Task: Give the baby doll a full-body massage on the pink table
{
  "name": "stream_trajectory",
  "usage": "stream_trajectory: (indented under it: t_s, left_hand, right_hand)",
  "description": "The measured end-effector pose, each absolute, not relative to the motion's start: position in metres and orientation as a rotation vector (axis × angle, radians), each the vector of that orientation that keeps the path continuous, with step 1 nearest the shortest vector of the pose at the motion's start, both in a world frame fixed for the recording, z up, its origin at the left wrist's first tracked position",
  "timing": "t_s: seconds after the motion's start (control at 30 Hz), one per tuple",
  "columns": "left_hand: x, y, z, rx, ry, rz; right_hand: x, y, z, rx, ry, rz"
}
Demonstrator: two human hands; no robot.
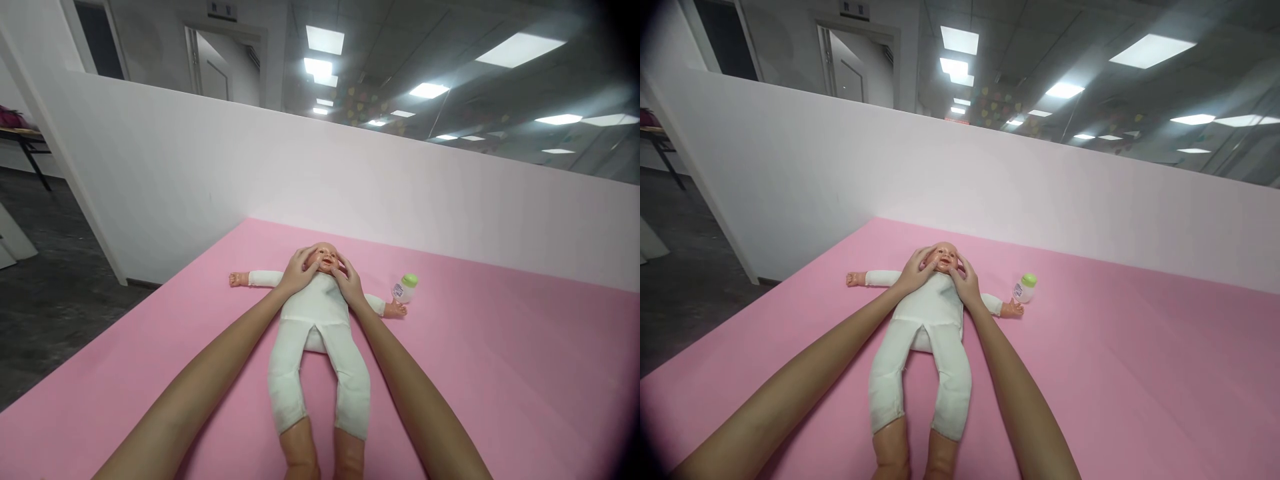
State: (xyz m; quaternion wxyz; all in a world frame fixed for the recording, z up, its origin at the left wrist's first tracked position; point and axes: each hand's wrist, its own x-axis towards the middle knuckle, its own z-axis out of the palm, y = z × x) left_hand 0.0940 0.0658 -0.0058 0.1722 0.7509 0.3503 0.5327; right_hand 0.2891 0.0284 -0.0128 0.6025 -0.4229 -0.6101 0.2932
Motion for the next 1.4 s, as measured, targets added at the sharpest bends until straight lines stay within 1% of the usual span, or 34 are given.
stream_trajectory:
  t_s: [1.4]
  left_hand:
    - [0.093, 0.064, -0.006, 2.108, 0.990, 1.498]
  right_hand:
    - [0.290, 0.032, -0.016, -0.973, -1.418, 0.664]
